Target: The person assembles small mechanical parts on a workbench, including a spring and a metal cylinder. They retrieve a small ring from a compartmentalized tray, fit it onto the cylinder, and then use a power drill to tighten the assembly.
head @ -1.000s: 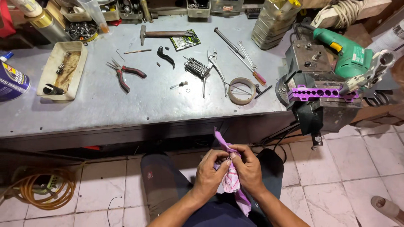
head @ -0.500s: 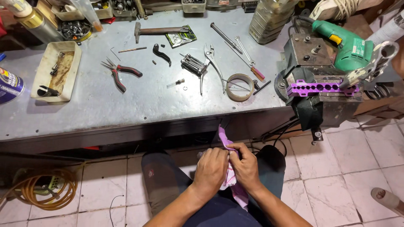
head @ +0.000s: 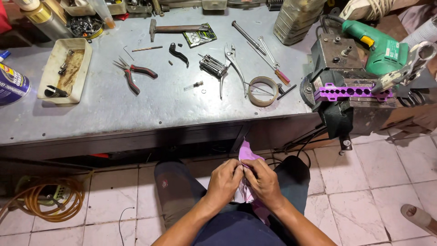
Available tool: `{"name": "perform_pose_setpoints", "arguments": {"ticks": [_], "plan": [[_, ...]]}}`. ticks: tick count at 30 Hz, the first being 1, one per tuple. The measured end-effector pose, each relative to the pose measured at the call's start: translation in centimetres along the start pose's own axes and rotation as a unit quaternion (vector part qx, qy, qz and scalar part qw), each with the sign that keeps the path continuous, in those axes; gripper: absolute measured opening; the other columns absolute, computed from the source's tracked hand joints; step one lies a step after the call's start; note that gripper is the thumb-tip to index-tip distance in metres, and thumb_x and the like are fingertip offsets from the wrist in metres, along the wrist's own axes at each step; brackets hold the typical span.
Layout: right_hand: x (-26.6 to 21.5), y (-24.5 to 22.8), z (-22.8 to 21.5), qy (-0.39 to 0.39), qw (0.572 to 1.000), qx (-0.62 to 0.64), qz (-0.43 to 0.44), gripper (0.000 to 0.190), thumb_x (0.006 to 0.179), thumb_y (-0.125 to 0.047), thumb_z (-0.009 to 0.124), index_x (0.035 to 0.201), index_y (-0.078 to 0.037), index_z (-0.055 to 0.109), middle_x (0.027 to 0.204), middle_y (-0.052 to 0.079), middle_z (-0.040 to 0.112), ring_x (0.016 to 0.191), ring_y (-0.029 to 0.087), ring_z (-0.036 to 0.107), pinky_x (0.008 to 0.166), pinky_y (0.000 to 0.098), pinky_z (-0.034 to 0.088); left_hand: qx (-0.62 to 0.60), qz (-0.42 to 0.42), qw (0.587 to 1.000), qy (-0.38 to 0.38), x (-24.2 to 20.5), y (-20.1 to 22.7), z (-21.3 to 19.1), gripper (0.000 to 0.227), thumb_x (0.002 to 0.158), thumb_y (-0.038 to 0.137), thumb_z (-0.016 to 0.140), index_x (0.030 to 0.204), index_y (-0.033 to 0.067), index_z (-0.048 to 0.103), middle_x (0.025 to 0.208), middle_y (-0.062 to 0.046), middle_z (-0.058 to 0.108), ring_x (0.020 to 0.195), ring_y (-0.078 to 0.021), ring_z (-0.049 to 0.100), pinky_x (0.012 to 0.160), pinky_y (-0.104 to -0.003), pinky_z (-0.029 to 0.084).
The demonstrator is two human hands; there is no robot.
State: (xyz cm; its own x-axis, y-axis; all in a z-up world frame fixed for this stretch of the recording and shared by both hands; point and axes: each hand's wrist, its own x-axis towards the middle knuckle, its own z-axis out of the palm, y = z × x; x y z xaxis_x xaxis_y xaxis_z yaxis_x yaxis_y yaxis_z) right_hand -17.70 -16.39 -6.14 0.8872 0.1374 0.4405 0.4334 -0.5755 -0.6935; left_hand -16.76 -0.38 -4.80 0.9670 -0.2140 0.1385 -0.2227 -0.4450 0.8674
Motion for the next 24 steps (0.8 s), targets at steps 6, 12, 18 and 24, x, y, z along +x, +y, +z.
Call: {"name": "perform_pose_setpoints", "arguments": {"ticks": [6, 12, 18, 24], "plan": [[-0.3, 0.6, 0.0, -0.014, 1.000, -0.011, 0.005, 0.011, 0.096, -0.012, 0.066, 0.106, -0.006, 0.069, 0.093, 0.005, 0.069, 0.082, 0.017, 0.068, 0.077, 0.0287, 0.054, -0.025, -0.027, 0.999, 0.008, -0.5, 0.5, -0.3, 0.022, 0.100, 0.024, 0.050, 0.092, 0.0101, 0.066, 0.086, -0.004, 0.073, 0.082, -0.0237, 0.068, 0.078, -0.039, 0.049], [0.2, 1.8, -0.4, -0.078, 0.996, -0.026, -0.033, 0.015, 0.102, -0.017, 0.057, 0.109, -0.004, 0.059, 0.096, 0.009, 0.063, 0.087, 0.024, 0.064, 0.079, 0.0360, 0.051, -0.223, -0.215, 0.950, -0.033, 0.0, -1.9, 0.6, 0.017, 0.099, 0.023, 0.062, 0.090, 0.0119, 0.071, 0.079, 0.001, 0.071, 0.072, -0.0078, 0.066, 0.071, -0.024, 0.055], [0.0, 2.3, -1.1, -0.104, 0.993, 0.032, 0.037, 0.009, 0.094, -0.018, 0.069, 0.098, -0.010, 0.067, 0.088, 0.000, 0.067, 0.078, 0.014, 0.064, 0.072, 0.0292, 0.050, -0.376, -0.249, 0.890, -0.064, -0.1, -4.3, 1.4, 0.009, 0.095, 0.013, 0.074, 0.094, 0.0057, 0.070, 0.079, -0.007, 0.072, 0.067, -0.0114, 0.066, 0.067, -0.025, 0.058], [-0.6, 1.4, -1.5, -0.068, 0.997, 0.037, 0.006, 0.009, 0.094, -0.016, 0.070, 0.099, -0.008, 0.071, 0.088, 0.002, 0.071, 0.080, 0.015, 0.069, 0.075, 0.0281, 0.053, -0.404, -0.230, 0.881, -0.089, -0.1, -4.9, 2.1, 0.010, 0.093, 0.014, 0.074, 0.094, 0.0066, 0.067, 0.078, -0.007, 0.069, 0.069, -0.0145, 0.068, 0.068, -0.028, 0.059]]}}
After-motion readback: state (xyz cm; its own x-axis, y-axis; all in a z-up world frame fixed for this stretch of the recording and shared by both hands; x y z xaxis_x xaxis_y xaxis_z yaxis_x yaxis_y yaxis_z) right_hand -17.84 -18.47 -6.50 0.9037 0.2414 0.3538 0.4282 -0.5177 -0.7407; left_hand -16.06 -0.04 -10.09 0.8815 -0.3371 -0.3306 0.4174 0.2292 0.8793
